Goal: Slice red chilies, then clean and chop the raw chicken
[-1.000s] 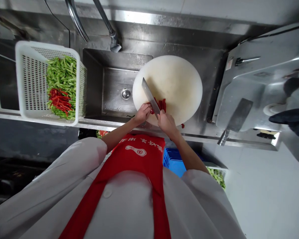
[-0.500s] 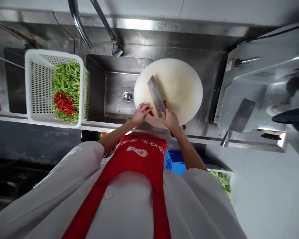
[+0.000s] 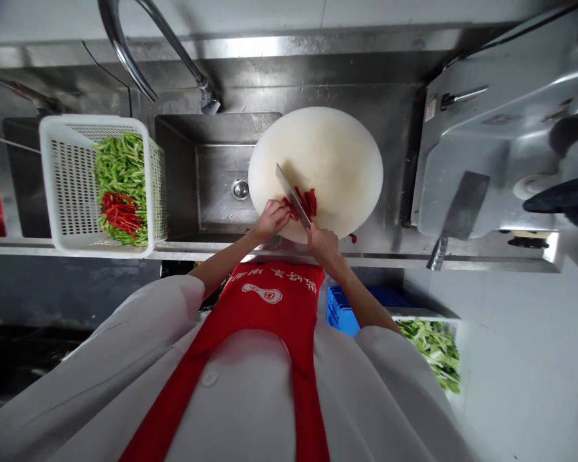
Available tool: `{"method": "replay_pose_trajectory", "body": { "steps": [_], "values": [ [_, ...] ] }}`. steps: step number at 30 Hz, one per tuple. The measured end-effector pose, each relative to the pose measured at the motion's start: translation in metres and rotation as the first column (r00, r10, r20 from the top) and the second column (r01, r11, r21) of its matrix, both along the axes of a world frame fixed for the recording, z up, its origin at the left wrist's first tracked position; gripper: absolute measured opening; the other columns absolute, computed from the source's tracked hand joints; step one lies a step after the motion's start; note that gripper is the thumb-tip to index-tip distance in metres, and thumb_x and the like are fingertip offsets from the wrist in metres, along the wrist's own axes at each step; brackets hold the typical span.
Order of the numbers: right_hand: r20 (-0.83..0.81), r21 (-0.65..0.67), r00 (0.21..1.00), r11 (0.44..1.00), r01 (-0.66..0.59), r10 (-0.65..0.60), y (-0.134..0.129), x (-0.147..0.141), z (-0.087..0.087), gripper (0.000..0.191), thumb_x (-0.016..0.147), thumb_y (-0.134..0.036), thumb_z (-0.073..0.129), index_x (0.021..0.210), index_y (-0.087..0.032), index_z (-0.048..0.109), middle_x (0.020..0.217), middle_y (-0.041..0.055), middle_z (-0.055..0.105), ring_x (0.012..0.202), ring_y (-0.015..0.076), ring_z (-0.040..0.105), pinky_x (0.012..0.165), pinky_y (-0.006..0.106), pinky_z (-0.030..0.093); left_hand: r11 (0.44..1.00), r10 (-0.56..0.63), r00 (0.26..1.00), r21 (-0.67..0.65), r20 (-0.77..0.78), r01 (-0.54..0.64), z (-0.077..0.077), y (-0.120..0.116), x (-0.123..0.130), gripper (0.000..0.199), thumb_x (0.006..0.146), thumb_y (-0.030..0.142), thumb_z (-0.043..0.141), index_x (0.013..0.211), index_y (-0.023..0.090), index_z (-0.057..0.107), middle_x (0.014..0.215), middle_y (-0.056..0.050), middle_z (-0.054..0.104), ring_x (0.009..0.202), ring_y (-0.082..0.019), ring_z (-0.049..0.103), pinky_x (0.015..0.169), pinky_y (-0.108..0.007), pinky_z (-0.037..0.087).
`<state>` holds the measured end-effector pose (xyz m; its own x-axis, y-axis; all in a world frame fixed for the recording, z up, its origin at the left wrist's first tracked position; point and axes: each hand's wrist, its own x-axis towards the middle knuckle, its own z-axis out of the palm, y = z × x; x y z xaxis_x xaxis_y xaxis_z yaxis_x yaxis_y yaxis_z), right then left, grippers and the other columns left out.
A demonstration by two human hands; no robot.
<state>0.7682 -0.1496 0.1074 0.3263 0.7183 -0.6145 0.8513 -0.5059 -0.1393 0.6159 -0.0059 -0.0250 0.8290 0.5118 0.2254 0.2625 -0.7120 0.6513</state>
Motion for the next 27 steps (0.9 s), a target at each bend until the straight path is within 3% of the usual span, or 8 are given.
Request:
{"method": "replay_pose_trajectory", "body": {
  "steps": [6,14,20,27],
  "values": [
    [0.012,-0.025,0.994,0.993,-0.112,0.113,-0.007,0.003,0.009,0.043,0.107,-0.034,0.025,0.127,-0.012,0.056,0.098,0.0208,0.075,0.091,0.0313,0.072,0.079,0.035,0.045,0.999,-0.028,0.999,-0.021,-0.031,0.028,0.002,-0.009,0.009,0.037,0.107,0.033,0.038,0.114,0.016,0.069,0.113,-0.015,0.066,0.113,-0.025,0.057,0.102,-0.046,0.052],
    [-0.002,0.069,0.987,0.985,-0.158,0.159,0.041,0.006,0.005,0.040,0.107,-0.031,0.026,0.126,-0.010,0.054,0.107,0.0233,0.073,0.098,0.0312,0.070,0.080,0.035,0.045,0.999,0.002,1.000,-0.038,0.011,-0.002,-0.004,-0.013,0.006,0.039,0.107,0.034,0.036,0.116,0.014,0.068,0.116,-0.016,0.066,0.118,-0.025,0.058,0.105,-0.049,0.052],
    [0.003,0.010,0.980,0.980,-0.199,0.199,0.036,0.010,0.008,0.039,0.107,-0.031,0.028,0.122,-0.010,0.057,0.103,0.0225,0.073,0.095,0.0311,0.070,0.079,0.035,0.045,0.999,-0.001,1.000,-0.048,-0.012,0.000,-0.008,-0.016,0.007,0.039,0.107,0.035,0.035,0.114,0.016,0.069,0.112,-0.015,0.067,0.119,-0.025,0.060,0.105,-0.049,0.053],
    [-0.013,0.058,0.971,0.970,-0.237,0.238,0.047,0.012,0.009,0.038,0.107,-0.032,0.030,0.122,-0.010,0.057,0.103,0.0215,0.074,0.093,0.0302,0.070,0.079,0.034,0.044,0.998,0.027,0.999,-0.061,-0.024,-0.029,-0.008,-0.018,0.003,0.040,0.108,0.035,0.033,0.115,0.015,0.068,0.115,-0.015,0.067,0.119,-0.025,0.060,0.105,-0.049,0.054]
  ]
}}
